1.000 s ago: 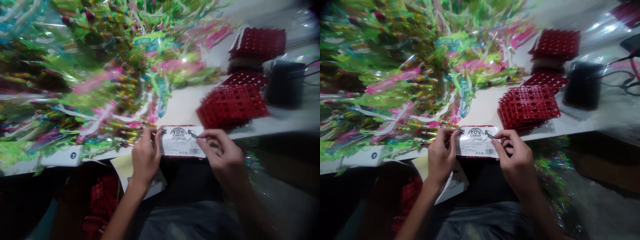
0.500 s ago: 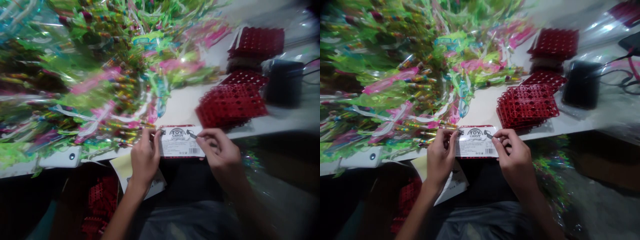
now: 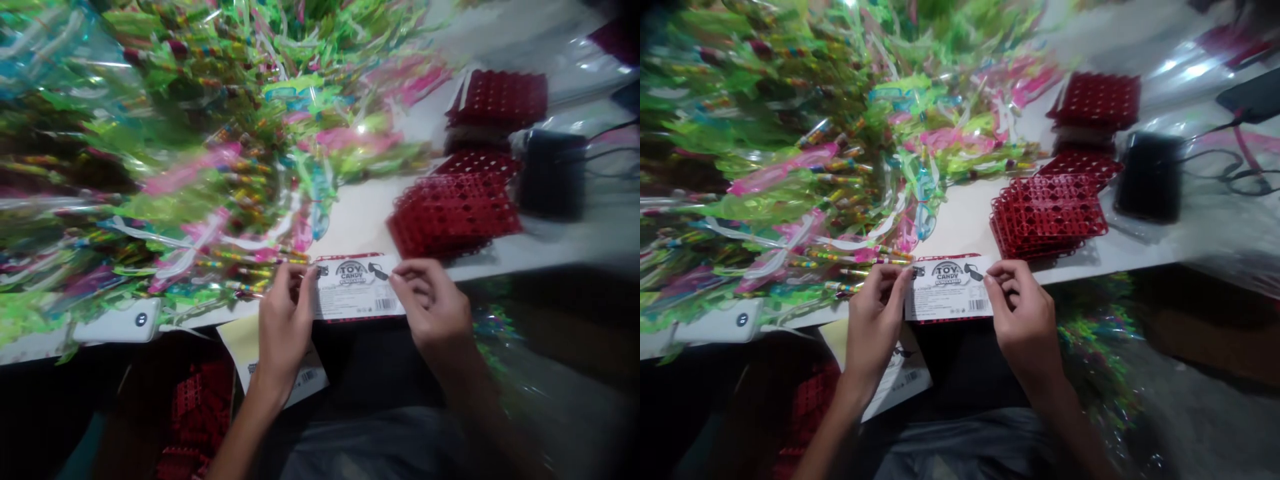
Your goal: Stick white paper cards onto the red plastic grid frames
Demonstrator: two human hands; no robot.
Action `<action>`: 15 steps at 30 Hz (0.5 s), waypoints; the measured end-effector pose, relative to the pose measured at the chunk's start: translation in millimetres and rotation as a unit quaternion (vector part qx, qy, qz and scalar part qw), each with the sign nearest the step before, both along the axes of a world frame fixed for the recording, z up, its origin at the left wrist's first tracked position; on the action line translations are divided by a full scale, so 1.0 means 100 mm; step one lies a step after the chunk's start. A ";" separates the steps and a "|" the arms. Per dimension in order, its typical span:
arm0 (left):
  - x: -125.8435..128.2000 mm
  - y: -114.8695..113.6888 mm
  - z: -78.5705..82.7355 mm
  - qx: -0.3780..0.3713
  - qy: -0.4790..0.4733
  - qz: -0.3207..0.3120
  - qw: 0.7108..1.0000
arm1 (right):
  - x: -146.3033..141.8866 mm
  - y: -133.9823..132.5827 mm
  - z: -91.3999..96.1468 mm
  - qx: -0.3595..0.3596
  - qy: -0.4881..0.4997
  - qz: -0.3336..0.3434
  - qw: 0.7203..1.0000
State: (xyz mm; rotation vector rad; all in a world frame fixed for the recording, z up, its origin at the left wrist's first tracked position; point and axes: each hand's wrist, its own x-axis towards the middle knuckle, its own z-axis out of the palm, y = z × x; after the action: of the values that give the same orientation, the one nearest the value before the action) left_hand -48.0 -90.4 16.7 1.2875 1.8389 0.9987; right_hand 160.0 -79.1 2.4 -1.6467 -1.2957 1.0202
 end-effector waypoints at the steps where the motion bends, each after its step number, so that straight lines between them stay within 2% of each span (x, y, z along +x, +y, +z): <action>1: -0.01 -0.02 0.03 0.004 -0.012 0.001 1.000 | 0.01 -0.01 0.01 0.007 0.002 -0.004 1.000; 7: -0.04 -0.16 0.26 0.031 -0.030 0.014 0.999 | 0.04 -0.12 0.24 0.053 0.028 -0.035 0.998; 12: -0.06 -0.29 0.50 -0.014 -0.185 0.044 0.982 | 0.10 -0.17 0.57 0.049 0.045 -0.051 0.996; 15: -0.09 -0.34 0.59 -0.053 -0.243 0.051 0.967 | 0.10 -0.19 0.74 0.053 0.026 -0.064 0.996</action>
State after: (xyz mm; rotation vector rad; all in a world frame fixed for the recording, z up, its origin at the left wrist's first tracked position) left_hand -57.1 -124.6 75.5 0.7978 1.5602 1.1353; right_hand 169.7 -97.8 76.7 -1.5901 -1.1752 0.8966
